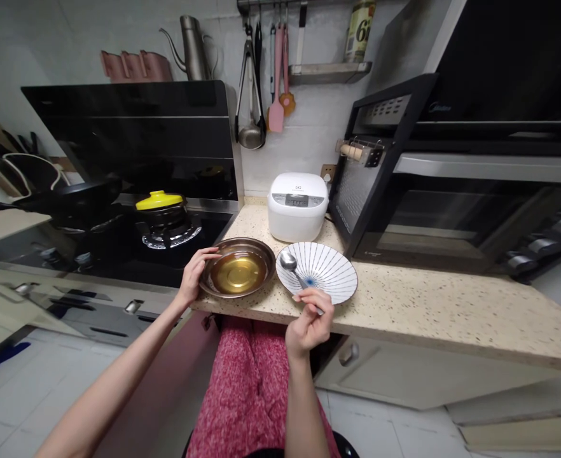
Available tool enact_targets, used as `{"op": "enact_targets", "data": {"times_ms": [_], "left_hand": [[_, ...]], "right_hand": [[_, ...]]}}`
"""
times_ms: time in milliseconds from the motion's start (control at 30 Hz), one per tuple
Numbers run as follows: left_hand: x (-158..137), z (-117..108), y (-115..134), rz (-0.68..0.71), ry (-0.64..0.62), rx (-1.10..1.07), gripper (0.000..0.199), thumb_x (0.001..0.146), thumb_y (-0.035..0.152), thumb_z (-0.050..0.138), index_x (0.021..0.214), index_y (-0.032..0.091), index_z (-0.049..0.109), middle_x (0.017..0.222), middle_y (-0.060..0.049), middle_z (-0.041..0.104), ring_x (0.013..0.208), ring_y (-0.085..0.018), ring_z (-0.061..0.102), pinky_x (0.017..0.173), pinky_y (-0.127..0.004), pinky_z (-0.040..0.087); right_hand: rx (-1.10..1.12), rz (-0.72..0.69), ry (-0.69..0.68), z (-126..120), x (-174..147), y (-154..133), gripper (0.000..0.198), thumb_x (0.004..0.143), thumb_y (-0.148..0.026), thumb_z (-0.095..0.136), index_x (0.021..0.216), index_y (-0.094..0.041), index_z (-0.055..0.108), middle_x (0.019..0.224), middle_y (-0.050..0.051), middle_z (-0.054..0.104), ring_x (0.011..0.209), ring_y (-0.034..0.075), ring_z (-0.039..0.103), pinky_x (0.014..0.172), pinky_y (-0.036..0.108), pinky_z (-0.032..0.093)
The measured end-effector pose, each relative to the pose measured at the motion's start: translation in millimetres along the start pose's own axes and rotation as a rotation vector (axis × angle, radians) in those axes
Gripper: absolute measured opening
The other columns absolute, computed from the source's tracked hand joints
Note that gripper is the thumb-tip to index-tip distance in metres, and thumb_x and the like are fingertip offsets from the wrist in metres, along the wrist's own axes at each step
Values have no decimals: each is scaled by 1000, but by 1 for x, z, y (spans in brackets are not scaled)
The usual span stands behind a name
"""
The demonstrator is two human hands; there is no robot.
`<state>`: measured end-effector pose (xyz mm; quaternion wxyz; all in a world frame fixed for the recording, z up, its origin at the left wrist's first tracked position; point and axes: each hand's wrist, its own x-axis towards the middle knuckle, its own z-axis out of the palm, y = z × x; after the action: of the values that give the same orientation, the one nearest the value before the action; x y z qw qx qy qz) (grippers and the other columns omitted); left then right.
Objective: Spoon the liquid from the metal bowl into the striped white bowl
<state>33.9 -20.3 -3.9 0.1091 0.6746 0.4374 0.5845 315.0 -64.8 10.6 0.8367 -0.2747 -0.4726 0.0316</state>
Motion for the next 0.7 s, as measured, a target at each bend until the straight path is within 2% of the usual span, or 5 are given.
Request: {"op": "enact_targets", "data": {"times_ms": [133, 300, 433, 700], "left_hand": [[0, 0, 0, 7, 1, -4, 50, 103, 51, 40, 106, 18, 77, 128, -14, 68, 123, -30, 61, 111, -48, 45], [0, 0, -1, 9, -10, 4, 47, 102, 49, 41, 106, 19, 77, 128, -14, 68, 122, -30, 62, 109, -48, 46], [0, -1, -1, 39, -24, 10, 46, 100, 46, 42, 107, 18, 77, 127, -15, 68, 120, -32, 63, 108, -49, 47], [-1, -1, 0, 43, -22, -2, 40, 94, 36, 44, 107, 18, 77, 129, -15, 70, 120, -33, 65, 106, -50, 48]], "right_hand": [[66, 88, -131, 12, -16, -14, 20, 105, -32, 46, 90, -22, 56, 82, 2, 61, 72, 16, 59, 63, 31, 50], [84, 174, -280, 26, -35, -16, 20, 106, -25, 44, 91, -22, 58, 85, 2, 61, 70, 13, 58, 65, 29, 49], [70, 245, -299, 33, -45, -11, 20, 106, -25, 44, 91, -22, 58, 87, 1, 61, 68, 12, 57, 64, 27, 49], [41, 289, -305, 39, -52, -1, 23, 106, -29, 44, 88, -21, 57, 85, 0, 60, 66, 11, 56, 64, 26, 48]]}}
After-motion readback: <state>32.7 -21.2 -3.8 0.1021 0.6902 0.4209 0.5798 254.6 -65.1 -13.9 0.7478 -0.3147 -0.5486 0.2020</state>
